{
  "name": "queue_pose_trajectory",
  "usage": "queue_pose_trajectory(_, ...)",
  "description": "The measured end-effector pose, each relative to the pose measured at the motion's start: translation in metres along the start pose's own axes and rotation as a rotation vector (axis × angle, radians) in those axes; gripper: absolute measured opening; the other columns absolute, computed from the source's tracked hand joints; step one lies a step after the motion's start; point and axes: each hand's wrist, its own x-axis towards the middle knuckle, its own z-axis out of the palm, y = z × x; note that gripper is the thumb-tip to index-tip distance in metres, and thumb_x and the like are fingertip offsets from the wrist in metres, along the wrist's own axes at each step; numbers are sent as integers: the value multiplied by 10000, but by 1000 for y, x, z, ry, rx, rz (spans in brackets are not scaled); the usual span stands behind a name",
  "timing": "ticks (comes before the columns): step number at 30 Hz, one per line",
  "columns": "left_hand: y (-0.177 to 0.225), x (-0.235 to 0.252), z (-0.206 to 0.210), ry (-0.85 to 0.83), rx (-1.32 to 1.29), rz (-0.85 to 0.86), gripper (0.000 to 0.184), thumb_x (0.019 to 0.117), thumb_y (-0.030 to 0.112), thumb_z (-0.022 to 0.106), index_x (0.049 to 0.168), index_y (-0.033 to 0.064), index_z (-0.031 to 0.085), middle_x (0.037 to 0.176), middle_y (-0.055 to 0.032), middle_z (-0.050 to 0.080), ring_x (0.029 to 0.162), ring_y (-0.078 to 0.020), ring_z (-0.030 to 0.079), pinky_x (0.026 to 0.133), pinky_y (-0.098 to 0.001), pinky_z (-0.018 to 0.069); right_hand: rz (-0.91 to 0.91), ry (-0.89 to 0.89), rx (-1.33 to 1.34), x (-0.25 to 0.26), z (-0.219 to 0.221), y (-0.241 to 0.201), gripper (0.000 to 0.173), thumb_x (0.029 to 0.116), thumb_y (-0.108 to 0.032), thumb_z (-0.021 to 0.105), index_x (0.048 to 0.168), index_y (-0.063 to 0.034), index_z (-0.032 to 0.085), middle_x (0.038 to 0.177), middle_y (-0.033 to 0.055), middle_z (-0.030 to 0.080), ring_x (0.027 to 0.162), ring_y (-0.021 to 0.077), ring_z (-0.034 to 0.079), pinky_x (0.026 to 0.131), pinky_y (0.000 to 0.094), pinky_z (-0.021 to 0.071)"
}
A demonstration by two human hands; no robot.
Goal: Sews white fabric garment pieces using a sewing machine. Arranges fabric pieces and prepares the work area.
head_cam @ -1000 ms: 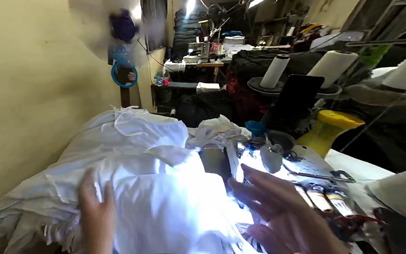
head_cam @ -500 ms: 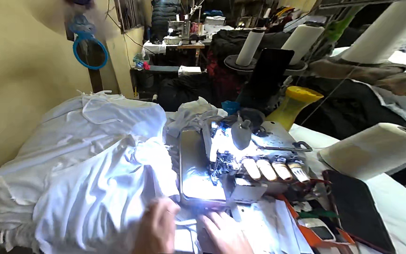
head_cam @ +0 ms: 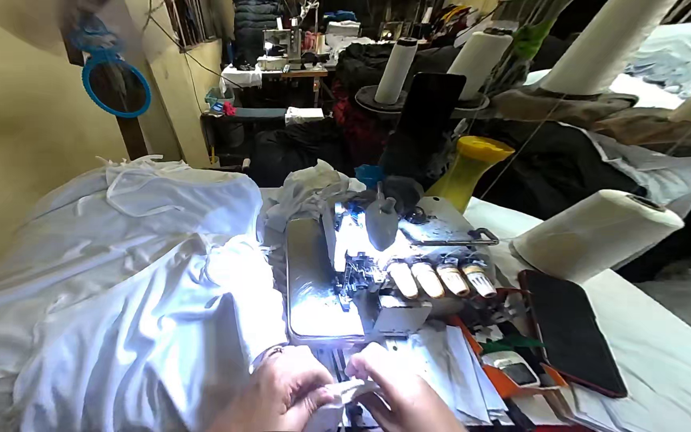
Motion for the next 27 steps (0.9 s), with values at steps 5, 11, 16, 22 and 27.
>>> queue_pose_trajectory(5,20,15,-10,-178,96,-30,247,1032,268,594,977,83,747,1221,-129,699,1153,-270,647,984,-518,494,229,-40,471,13,-29,-21,136,965,-16,572,1047,-3,681,928,35,698,739,22,642,681,198,554)
queue_pose_trajectory(11,41,35,-22,-126,124,-71,217,1019,120,578,1078,10,756,1013,-152,746,976,-255,713,903,-420,542,255,81,364,12,-35,-25,180,977,-105,614,1137,-40,662,959,17,696,786,23,638,692,207,540)
queue_pose_trajectory(16,21,41,-22,-69,88,-30,235,1031,265,606,1164,112,725,1065,-7,745,991,-42,688,904,-235,557,-96,199,147,11,-32,-7,176,1019,-262,637,1008,-95,690,1010,57,682,997,95,641,875,239,533)
queue_pose_trajectory(22,41,50,-19,64,175,-218,217,964,304,681,962,103,762,943,8,738,908,-24,683,829,-204,558,-41,289,-216,4,-41,-36,230,1038,-260,596,946,-93,725,842,80,717,807,242,670,755,398,515)
queue_pose_trajectory(27,38,50,-11,127,226,-167,213,935,308,716,939,98,748,893,3,717,848,-25,668,779,-186,551,114,109,-251,-3,-36,-37,259,1007,-250,593,904,-61,738,856,105,725,831,290,703,758,455,549)
